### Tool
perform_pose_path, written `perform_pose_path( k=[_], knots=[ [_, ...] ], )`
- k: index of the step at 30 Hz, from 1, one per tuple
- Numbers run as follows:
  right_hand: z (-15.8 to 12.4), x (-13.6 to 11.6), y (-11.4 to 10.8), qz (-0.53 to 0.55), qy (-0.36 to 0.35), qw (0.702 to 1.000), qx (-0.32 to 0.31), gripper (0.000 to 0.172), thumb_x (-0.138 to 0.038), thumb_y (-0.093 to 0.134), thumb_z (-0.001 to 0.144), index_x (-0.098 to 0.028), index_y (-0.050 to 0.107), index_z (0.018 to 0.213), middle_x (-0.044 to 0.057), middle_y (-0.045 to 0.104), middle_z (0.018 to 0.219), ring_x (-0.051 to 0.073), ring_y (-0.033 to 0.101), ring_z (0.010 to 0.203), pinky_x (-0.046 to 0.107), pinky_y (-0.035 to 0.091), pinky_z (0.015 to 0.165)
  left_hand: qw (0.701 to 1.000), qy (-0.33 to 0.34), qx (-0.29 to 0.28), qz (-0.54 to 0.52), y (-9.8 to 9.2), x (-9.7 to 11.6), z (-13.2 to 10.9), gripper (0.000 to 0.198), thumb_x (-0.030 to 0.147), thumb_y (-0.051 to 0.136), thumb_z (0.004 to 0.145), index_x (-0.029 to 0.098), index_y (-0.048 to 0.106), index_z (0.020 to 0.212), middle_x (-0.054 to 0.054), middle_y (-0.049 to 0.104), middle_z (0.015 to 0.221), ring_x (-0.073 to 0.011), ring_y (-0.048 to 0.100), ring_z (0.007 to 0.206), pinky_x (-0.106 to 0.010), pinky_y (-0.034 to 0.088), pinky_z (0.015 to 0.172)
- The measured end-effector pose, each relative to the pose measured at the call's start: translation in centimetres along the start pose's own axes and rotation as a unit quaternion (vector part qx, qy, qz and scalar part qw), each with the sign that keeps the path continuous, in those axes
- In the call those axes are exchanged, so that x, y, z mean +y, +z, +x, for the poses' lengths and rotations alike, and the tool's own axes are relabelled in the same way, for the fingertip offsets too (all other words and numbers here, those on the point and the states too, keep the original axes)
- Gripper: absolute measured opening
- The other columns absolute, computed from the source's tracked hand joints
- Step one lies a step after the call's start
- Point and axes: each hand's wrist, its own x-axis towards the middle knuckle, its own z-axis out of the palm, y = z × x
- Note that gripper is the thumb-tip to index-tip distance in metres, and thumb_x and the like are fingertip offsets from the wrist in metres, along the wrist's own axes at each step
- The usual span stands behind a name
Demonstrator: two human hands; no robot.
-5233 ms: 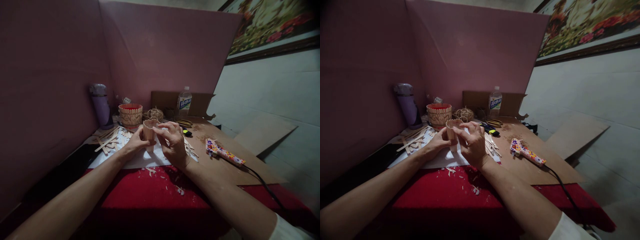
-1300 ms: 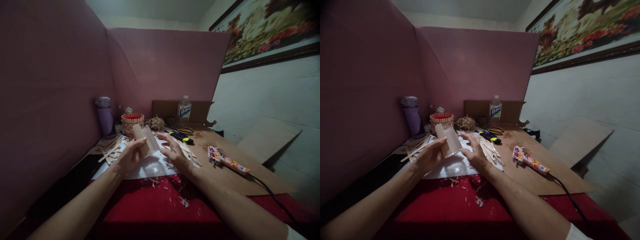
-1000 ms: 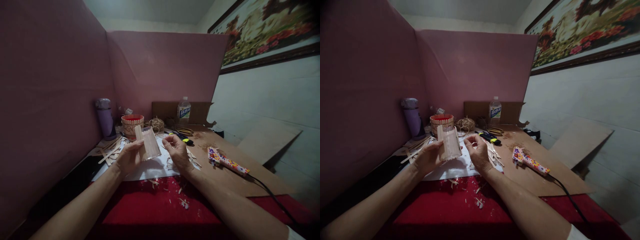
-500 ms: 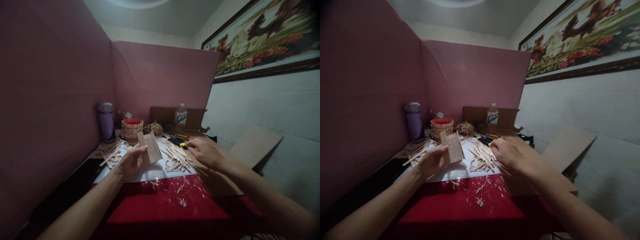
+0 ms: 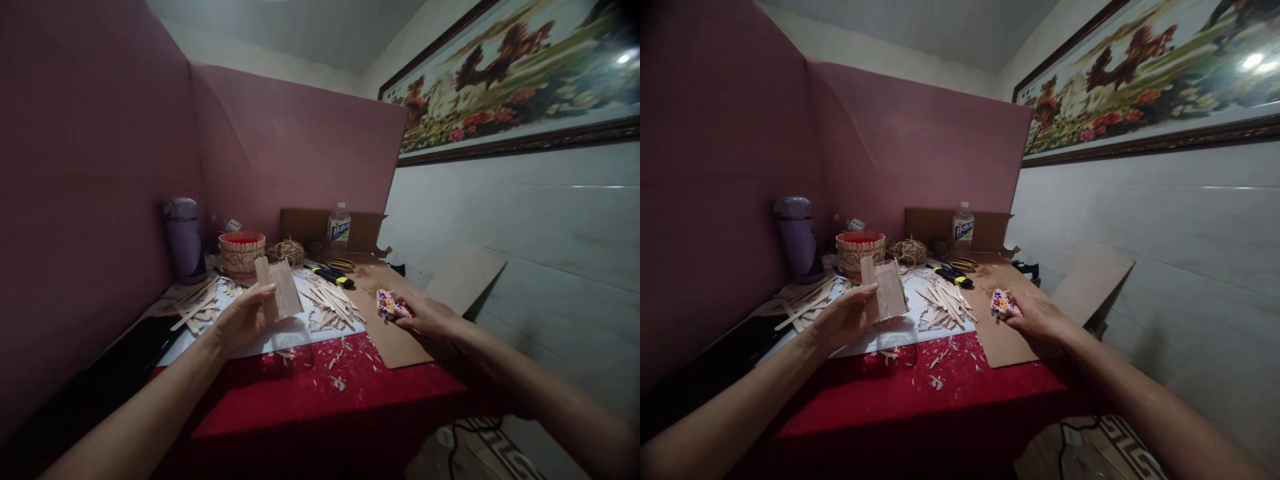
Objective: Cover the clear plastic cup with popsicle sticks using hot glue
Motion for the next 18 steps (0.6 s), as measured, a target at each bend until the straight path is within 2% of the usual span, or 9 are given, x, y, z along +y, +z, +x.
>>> perform_pose_path(
  k=[6,9,11,12,15,17,18],
  knots=[
    [0.5,1.4,1.2,0.102,-0.029,0.994,-0.002,0.027,-0.038,0.048,0.086,-0.021,0.066,0.098,0.009,0.071,0.098,0.025,0.065,0.087,0.034,0.049,0.078,1.0,0.0,0.013,-0.011,0.4,-0.1,-0.1,0.036,0.014,0.063,0.08,0.012,0.059,0.116,-0.013,0.072,0.099,-0.0273,0.069,0.091,-0.052,0.054,0.087],
    [0.3,1.0,0.4,0.217,0.004,0.976,0.012,0.035,-0.05,0.049,0.084,-0.02,0.064,0.092,0.009,0.069,0.086,0.024,0.063,0.077,0.035,0.049,0.069,1.0,0.002,0.02,-0.006,0.6,-0.2,-0.1,0.039,0.014,0.063,0.08,0.009,0.058,0.118,-0.014,0.072,0.1,-0.0264,0.07,0.088,-0.048,0.056,0.085],
    [-0.2,0.1,-0.5,0.322,0.049,0.945,0.028,0.04,-0.058,0.058,0.076,-0.02,0.062,0.089,0.005,0.061,0.072,0.018,0.057,0.063,0.031,0.045,0.056,1.0,0.004,0.025,-0.006,0.6,-0.4,0.0,0.04,0.015,0.062,0.08,0.009,0.058,0.119,-0.014,0.073,0.099,-0.0263,0.07,0.087,-0.048,0.056,0.083],
    [-0.5,-0.6,-1.1,0.38,0.061,0.923,0.019,0.041,-0.058,0.06,0.074,-0.021,0.061,0.091,0.0,0.054,0.065,0.014,0.051,0.054,0.028,0.039,0.049,1.0,0.004,0.024,-0.008,0.6,-0.5,0.0,0.041,0.015,0.063,0.079,0.009,0.058,0.119,-0.013,0.073,0.099,-0.0264,0.07,0.086,-0.048,0.057,0.082],
    [-1.5,-3.4,-2.4,0.517,0.065,0.853,0.021,0.034,-0.051,0.069,0.072,-0.022,0.052,0.068,-0.004,0.04,0.059,0.006,0.036,0.044,0.026,0.023,0.043,1.0,0.0,0.012,-0.014,0.7,-0.7,0.1,0.042,0.017,0.064,0.079,0.009,0.058,0.12,-0.014,0.073,0.099,-0.0262,0.07,0.085,-0.045,0.058,0.078],
    [-2.3,-5.6,-2.8,0.553,0.065,0.83,-0.027,0.037,-0.049,0.07,0.074,-0.023,0.048,0.062,-0.005,0.038,0.055,0.006,0.031,0.042,0.028,0.019,0.042,1.0,-0.001,0.012,-0.018,0.7,-0.7,0.2,0.042,0.02,0.064,0.08,0.009,0.058,0.12,-0.013,0.072,0.099,-0.0252,0.07,0.084,-0.042,0.059,0.076],
    [-2.6,-6.7,-2.9,0.555,0.056,0.828,-0.053,0.037,-0.05,0.066,0.078,-0.023,0.048,0.06,-0.004,0.039,0.053,0.006,0.033,0.042,0.029,0.02,0.043,1.0,-0.002,0.015,-0.019,0.8,-0.8,0.2,0.041,0.022,0.064,0.081,0.009,0.058,0.12,-0.013,0.072,0.1,-0.0248,0.07,0.083,-0.041,0.059,0.075]
  ],
)
